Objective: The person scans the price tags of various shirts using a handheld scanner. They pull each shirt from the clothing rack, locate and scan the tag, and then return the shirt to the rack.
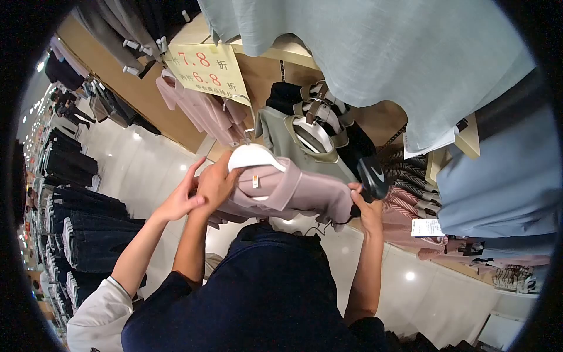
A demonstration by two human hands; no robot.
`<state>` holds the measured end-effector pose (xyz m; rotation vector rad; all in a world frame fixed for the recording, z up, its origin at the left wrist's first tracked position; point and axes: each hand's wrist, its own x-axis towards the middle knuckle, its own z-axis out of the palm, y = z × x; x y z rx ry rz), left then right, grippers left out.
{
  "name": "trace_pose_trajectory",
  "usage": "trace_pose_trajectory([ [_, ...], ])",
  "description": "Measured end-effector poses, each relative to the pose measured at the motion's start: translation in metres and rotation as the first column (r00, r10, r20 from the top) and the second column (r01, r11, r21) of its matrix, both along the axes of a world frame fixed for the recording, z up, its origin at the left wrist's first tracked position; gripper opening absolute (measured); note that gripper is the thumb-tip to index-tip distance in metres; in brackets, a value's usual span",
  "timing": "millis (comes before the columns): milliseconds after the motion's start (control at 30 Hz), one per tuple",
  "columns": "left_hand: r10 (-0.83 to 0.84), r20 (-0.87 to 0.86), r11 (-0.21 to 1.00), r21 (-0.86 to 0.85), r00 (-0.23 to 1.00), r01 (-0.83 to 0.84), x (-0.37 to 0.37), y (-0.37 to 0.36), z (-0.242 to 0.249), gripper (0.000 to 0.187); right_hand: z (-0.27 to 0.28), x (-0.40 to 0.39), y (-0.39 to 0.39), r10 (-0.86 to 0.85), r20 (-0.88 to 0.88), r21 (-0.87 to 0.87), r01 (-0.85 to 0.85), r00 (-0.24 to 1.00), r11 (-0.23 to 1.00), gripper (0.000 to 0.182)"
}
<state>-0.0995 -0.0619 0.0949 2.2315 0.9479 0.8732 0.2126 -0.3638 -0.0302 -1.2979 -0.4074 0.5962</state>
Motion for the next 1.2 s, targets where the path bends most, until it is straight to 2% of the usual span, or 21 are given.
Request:
trace_pose_trajectory([
  [33, 0.008, 0.017, 0.999, -0.046, 1.000, -0.007, -0.006, 0.003, -0.001, 0.040, 0.002, -0.001, -0.002, -0.021, 0.027, -0.042, 0.022, 0.999, 0.999, 0.019],
  [67, 0.014, 0.027, 0.996, -0.086, 1.000, -0.011, -0.009, 0.005, -0.003, 0.039, 0.004, -0.006, -0.003, -0.099, -0.048, -0.047, 0.097, 0.994, 0.994, 0.015],
  [200, 0.016, 0.045, 0.981, -0.195, 0.999, -0.007, -0.012, 0.012, -0.016, 0.035, -0.005, -0.018, -0.034, -0.213, -0.149, 0.046, 0.222, 0.966, 0.974, 0.017],
  [333, -0.029, 0.028, 0.968, -0.250, 0.999, 0.036, 0.008, 0.015, -0.031, 0.032, -0.010, -0.050, -0.041, -0.110, -0.177, 0.073, 0.125, 0.978, 0.990, 0.032],
  [433, -0.082, 0.000, 0.962, -0.260, 0.997, 0.079, 0.032, 0.014, -0.043, 0.029, -0.010, -0.081, -0.025, -0.012, -0.242, 0.107, 0.039, 0.970, 0.994, 0.035],
  [500, -0.104, -0.011, 0.960, -0.262, 0.995, 0.097, 0.044, 0.013, -0.050, 0.028, -0.015, -0.095, -0.013, 0.030, -0.265, 0.076, -0.010, 0.964, 0.997, 0.035],
  [567, -0.119, -0.007, 0.956, -0.269, 0.993, 0.113, 0.054, 0.012, -0.054, 0.026, -0.012, -0.106, 0.000, 0.086, -0.212, 0.074, -0.072, 0.974, 0.995, 0.033],
  [633, -0.129, 0.011, 0.952, -0.279, 0.992, 0.127, 0.058, 0.010, -0.053, 0.025, -0.004, -0.113, 0.007, 0.145, -0.155, -0.005, -0.148, 0.977, 0.989, 0.034],
  [800, -0.153, 0.053, 0.938, -0.307, 0.987, 0.163, 0.059, 0.009, -0.051, 0.026, 0.004, -0.121, 0.015, 0.228, -0.108, -0.039, -0.233, 0.968, 0.972, 0.035],
  [900, -0.159, 0.034, 0.926, -0.342, 0.987, 0.161, 0.056, 0.011, -0.051, 0.027, 0.010, -0.126, 0.018, 0.211, -0.175, 0.001, -0.214, 0.962, 0.977, 0.021],
  [1033, -0.155, -0.029, 0.909, -0.396, 0.987, 0.131, 0.051, 0.012, -0.047, 0.030, 0.012, -0.126, 0.021, 0.272, -0.158, -0.028, -0.280, 0.949, 0.960, 0.022],
  [1200, -0.172, -0.015, 0.907, -0.393, 0.985, 0.152, 0.048, 0.016, -0.053, 0.034, 0.010, -0.130, 0.025, 0.321, -0.076, -0.079, -0.327, 0.944, 0.942, 0.024],
])
